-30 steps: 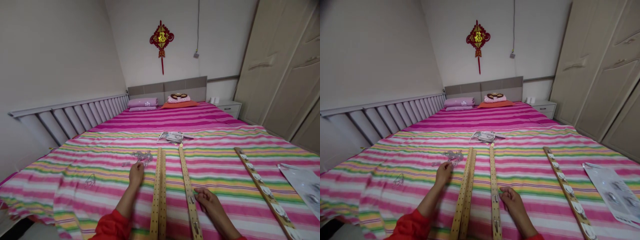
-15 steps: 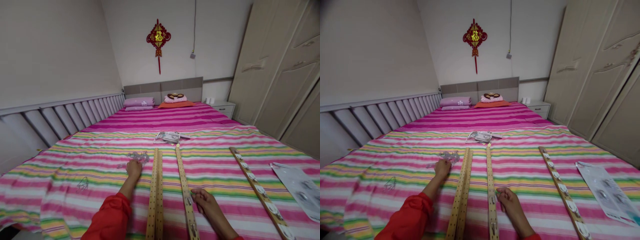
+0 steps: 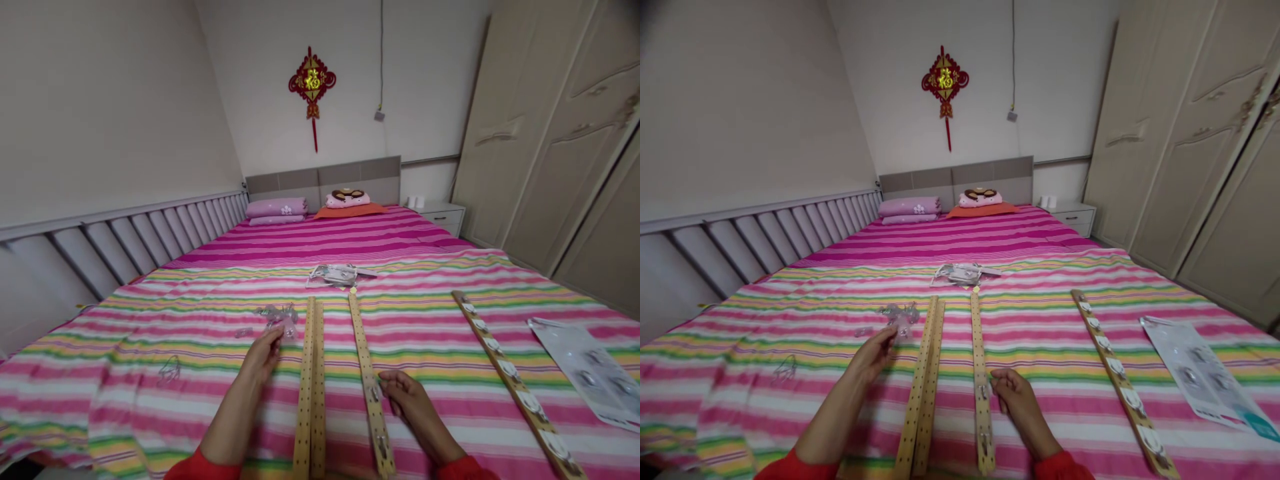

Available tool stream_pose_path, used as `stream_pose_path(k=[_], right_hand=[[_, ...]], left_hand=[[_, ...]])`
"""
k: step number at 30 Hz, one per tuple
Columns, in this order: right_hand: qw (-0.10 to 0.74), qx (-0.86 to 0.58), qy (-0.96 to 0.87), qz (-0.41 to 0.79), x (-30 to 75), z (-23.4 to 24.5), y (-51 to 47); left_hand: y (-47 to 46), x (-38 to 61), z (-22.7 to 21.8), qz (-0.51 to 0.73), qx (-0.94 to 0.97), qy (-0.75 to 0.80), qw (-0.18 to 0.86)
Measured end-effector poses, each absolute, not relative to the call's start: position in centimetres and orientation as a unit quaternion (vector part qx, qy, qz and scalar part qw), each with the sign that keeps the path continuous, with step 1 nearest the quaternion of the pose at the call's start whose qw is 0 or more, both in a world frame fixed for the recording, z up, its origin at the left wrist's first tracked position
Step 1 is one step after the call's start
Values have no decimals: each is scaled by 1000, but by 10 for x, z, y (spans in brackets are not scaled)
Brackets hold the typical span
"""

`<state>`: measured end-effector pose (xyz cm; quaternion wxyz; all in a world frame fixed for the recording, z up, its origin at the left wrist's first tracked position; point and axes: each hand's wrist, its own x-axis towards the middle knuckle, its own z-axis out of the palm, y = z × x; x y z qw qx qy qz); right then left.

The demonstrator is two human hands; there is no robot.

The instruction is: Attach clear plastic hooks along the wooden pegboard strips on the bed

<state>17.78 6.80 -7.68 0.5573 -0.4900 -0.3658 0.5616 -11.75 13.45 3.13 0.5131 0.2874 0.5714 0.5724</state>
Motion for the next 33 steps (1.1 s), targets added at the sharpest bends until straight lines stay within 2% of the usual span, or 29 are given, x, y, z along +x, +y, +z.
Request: stream_pose_path(k=[3, 6, 16, 24, 29, 33], right_hand=[[565, -486, -352, 566, 177, -71, 66], [572, -487, -343, 563, 176, -66, 63], [600, -433, -392, 547, 162, -30, 43], [584, -415, -455, 529, 156, 3, 29], [605, -418, -397, 549, 154, 3, 23], [575, -386, -360, 625, 149, 6, 15]], left_hand=[[114, -99, 40, 565, 167, 499, 636], [93, -76, 45, 530, 92, 454, 710], [53, -19, 40, 382, -23, 357, 852], [37, 5, 41, 322, -11, 355, 878], [29, 11, 33, 458, 93, 352, 811], [27, 11, 24, 525, 221, 293, 768]])
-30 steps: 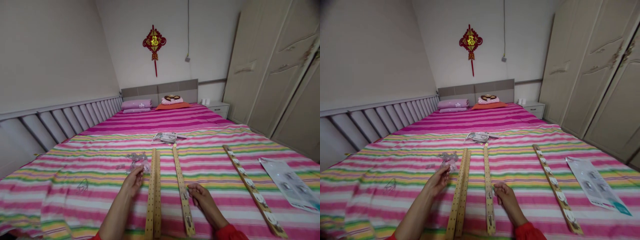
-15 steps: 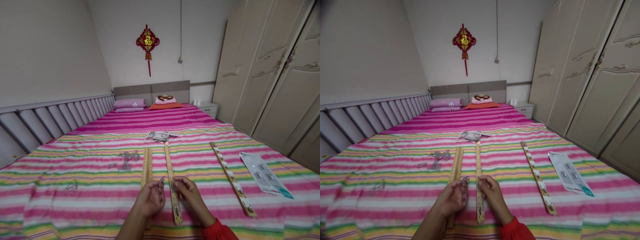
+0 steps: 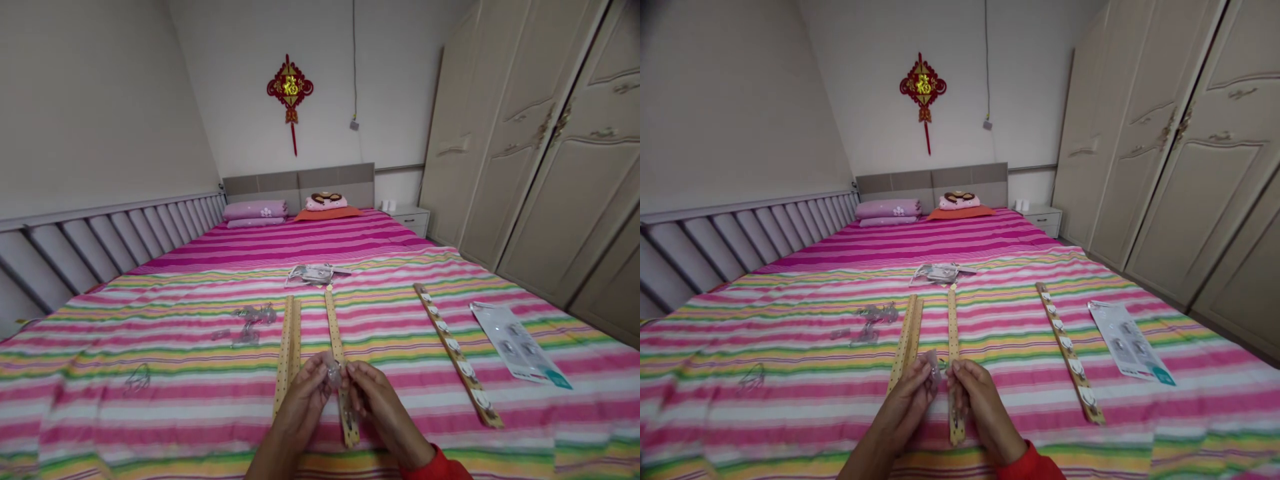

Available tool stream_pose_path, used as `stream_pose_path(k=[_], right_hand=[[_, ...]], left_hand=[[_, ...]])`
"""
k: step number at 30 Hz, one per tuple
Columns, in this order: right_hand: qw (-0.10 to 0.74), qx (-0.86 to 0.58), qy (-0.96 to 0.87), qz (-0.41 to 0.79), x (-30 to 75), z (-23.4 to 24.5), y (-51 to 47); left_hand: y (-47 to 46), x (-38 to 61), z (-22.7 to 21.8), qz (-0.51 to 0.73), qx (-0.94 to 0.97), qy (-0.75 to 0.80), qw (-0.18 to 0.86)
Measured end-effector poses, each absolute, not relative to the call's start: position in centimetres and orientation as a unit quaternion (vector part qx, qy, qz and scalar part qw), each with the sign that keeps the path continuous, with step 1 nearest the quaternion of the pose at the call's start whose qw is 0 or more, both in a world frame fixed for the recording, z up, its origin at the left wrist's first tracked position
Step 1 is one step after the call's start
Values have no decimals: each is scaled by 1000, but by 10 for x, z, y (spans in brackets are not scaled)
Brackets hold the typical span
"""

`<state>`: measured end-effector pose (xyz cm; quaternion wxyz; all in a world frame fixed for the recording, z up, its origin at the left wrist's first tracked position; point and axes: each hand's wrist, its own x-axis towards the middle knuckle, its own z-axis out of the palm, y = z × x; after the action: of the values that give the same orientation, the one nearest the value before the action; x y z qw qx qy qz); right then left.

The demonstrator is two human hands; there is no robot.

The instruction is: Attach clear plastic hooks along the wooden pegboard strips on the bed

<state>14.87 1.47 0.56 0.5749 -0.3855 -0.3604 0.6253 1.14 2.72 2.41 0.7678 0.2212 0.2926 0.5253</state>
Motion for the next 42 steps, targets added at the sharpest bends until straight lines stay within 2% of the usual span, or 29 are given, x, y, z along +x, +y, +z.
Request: stream_pose_path(k=[8, 32, 37, 42], right_hand=[[552, -297, -337, 702, 137, 5, 6], [447, -251, -352, 783, 158, 14, 14], [458, -245, -331, 787, 160, 11, 23], [522, -312, -339, 718, 164, 6, 41]], left_hand=[[28, 11, 10, 526, 316, 211, 761], [41, 13, 5, 412, 358, 287, 787], [51, 13, 11, 399, 348, 305, 791], [65, 16, 8, 444, 303, 327, 777]])
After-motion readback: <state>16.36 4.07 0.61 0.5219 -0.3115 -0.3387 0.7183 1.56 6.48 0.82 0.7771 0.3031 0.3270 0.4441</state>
